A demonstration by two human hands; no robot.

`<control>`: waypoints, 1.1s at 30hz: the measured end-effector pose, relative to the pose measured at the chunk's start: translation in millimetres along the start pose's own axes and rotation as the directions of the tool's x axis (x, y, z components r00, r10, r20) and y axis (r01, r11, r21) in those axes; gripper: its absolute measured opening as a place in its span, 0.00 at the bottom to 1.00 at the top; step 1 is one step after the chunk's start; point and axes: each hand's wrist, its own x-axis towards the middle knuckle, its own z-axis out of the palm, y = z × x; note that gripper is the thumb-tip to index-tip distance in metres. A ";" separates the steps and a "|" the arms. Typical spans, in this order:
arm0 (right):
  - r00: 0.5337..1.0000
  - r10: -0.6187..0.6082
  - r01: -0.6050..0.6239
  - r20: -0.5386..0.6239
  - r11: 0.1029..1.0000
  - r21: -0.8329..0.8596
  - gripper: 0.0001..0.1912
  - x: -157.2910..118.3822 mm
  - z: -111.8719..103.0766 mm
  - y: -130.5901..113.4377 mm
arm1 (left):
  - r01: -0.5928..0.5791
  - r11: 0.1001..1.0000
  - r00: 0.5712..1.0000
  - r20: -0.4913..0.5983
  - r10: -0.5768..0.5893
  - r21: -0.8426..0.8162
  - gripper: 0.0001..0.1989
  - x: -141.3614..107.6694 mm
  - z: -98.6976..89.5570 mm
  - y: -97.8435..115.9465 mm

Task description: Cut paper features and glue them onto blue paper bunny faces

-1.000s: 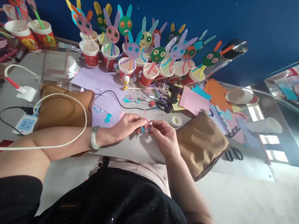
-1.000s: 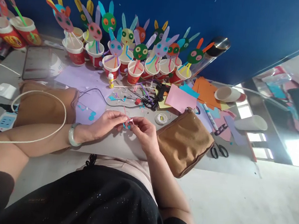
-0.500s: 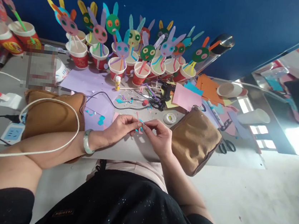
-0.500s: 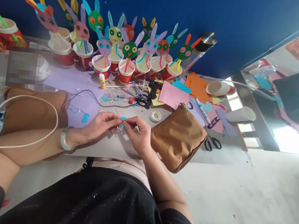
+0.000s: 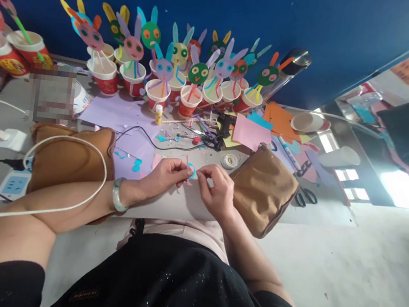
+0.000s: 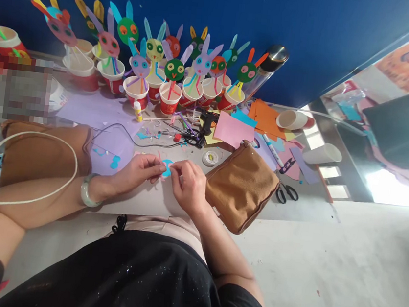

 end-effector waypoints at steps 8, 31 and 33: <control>0.972 0.131 -0.133 -0.195 0.991 0.000 0.05 8.4 -20.3 14.9 | 0.053 0.996 0.999 0.013 -0.052 -0.072 0.17 3.9 -5.2 6.8; 0.688 0.607 -0.622 0.398 0.210 0.754 0.19 14.4 26.4 -4.0 | 0.105 0.993 0.990 0.096 -0.098 -0.060 0.15 6.9 -3.3 3.4; 0.678 0.616 -0.637 0.401 0.221 0.739 0.21 15.0 27.3 -4.8 | 0.079 0.996 0.994 0.074 -0.077 -0.035 0.16 6.3 -4.0 6.6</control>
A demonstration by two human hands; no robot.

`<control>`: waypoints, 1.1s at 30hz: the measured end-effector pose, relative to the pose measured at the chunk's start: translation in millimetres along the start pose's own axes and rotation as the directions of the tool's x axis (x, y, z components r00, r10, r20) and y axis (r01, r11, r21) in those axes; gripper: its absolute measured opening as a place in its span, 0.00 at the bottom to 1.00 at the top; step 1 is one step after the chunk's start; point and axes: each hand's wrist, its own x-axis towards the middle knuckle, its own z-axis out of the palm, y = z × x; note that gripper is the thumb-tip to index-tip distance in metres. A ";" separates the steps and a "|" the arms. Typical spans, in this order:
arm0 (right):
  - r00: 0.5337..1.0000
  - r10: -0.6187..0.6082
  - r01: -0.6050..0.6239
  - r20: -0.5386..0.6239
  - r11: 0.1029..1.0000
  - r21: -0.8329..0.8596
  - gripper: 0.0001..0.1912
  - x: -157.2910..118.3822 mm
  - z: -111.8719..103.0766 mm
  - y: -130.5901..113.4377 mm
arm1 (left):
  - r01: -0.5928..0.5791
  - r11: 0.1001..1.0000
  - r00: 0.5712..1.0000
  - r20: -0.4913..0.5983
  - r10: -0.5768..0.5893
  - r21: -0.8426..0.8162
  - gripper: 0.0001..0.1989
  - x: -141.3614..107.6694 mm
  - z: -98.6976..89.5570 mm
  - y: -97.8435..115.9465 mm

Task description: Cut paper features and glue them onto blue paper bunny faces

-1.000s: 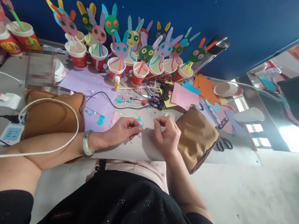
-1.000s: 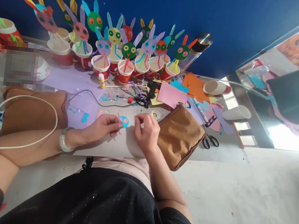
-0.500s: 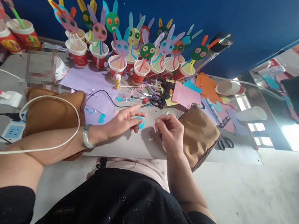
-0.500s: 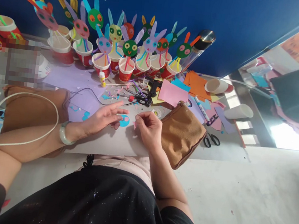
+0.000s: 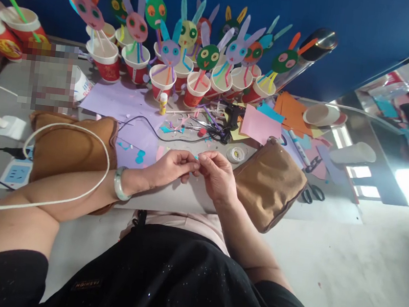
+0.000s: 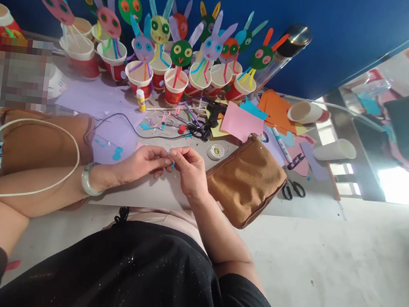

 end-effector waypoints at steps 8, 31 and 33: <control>0.997 -0.062 0.058 -0.049 0.996 -0.071 0.20 0.0 -11.8 -0.4 | -0.020 0.999 0.993 -0.121 0.017 -0.028 0.11 0.6 0.0 3.1; 0.999 -0.002 -0.002 -0.039 0.995 -0.102 0.21 -3.0 -19.9 4.4 | -0.035 0.994 0.980 -0.196 0.015 -0.103 0.15 2.1 -0.8 -10.7; 0.999 0.010 -0.012 -0.032 0.996 -0.083 0.21 -2.5 -19.0 4.8 | -0.019 0.991 0.978 -0.208 -0.009 -0.135 0.16 3.0 -0.2 -11.5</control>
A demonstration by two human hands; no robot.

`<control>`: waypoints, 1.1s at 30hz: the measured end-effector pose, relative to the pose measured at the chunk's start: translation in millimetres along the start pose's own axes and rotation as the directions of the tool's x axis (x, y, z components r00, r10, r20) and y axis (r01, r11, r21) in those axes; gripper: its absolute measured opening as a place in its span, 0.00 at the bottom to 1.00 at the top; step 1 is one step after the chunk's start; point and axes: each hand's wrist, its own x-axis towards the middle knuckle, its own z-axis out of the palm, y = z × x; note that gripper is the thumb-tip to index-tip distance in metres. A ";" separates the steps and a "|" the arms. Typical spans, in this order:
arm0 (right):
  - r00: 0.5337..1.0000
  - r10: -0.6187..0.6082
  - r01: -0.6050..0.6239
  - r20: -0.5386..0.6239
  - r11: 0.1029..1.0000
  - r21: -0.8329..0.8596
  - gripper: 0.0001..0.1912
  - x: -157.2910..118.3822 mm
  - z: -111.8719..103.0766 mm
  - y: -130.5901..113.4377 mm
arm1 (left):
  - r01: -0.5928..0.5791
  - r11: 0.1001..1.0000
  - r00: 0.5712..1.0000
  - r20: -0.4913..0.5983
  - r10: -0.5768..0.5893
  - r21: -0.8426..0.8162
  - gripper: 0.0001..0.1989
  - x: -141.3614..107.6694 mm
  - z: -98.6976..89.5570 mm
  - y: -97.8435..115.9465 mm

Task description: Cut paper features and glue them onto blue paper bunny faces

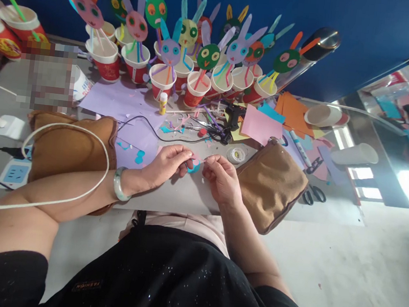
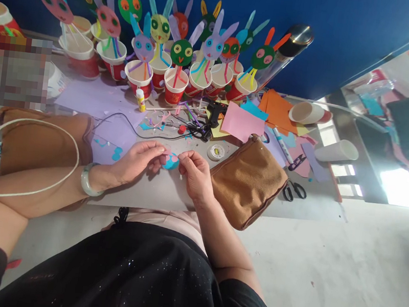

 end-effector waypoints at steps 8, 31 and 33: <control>0.998 0.047 -0.048 0.038 0.999 0.024 0.21 2.3 4.4 6.7 | 0.046 0.994 0.992 0.114 -0.057 0.096 0.20 -5.4 1.9 8.8; 0.999 0.019 -0.026 0.046 0.987 0.161 0.16 -0.3 6.7 8.8 | 0.043 0.999 0.998 0.039 -0.043 0.017 0.14 -1.8 1.7 2.7; 0.999 0.026 -0.032 0.041 0.987 0.156 0.16 0.0 6.5 9.0 | 0.055 0.998 0.997 0.043 -0.057 0.030 0.17 -2.4 0.9 3.8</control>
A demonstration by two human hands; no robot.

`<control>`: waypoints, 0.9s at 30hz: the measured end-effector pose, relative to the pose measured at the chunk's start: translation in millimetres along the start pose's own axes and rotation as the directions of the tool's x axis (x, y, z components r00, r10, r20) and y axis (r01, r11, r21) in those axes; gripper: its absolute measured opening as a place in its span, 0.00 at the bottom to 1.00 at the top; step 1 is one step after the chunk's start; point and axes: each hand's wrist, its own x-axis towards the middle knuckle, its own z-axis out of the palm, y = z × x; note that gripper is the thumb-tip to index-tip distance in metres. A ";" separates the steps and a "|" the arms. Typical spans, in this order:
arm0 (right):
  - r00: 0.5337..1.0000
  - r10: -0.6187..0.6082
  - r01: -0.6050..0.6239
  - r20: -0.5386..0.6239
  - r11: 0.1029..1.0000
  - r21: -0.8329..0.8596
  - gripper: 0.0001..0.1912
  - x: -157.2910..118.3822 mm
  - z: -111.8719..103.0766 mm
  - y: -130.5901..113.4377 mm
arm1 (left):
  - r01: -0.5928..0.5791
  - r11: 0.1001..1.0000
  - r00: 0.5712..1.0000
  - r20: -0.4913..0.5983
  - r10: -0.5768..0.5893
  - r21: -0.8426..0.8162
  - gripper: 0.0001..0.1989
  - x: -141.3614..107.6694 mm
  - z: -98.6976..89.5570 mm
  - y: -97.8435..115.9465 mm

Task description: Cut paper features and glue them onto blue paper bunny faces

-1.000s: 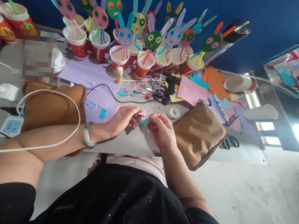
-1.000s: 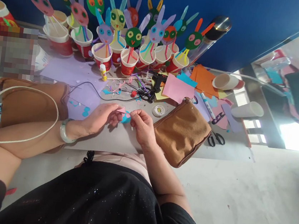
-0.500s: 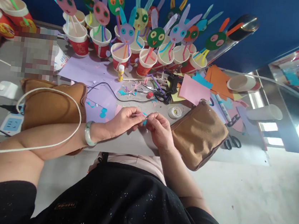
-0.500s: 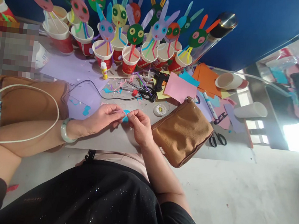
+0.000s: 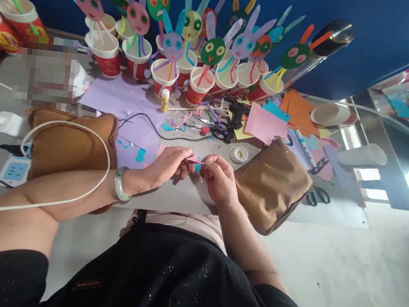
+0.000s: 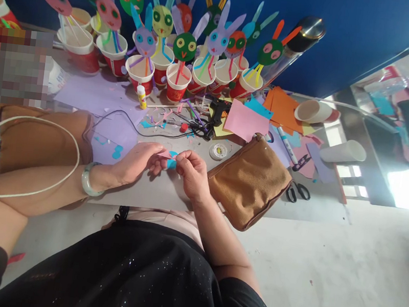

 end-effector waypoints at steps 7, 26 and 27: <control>0.998 -0.047 0.049 0.043 0.997 -0.059 0.17 0.0 -2.9 4.4 | -0.014 0.996 0.999 0.043 0.010 0.094 0.14 -6.0 2.0 6.8; 0.997 -0.080 0.081 0.018 0.995 -0.055 0.15 -1.3 -6.1 7.1 | 0.013 1.000 1.000 -0.014 -0.014 -0.028 0.15 1.1 1.2 -3.3; 0.997 -0.081 0.081 0.014 0.995 -0.050 0.15 -1.1 -6.1 7.2 | 0.016 1.000 1.000 -0.013 -0.016 -0.020 0.16 1.0 0.9 -3.1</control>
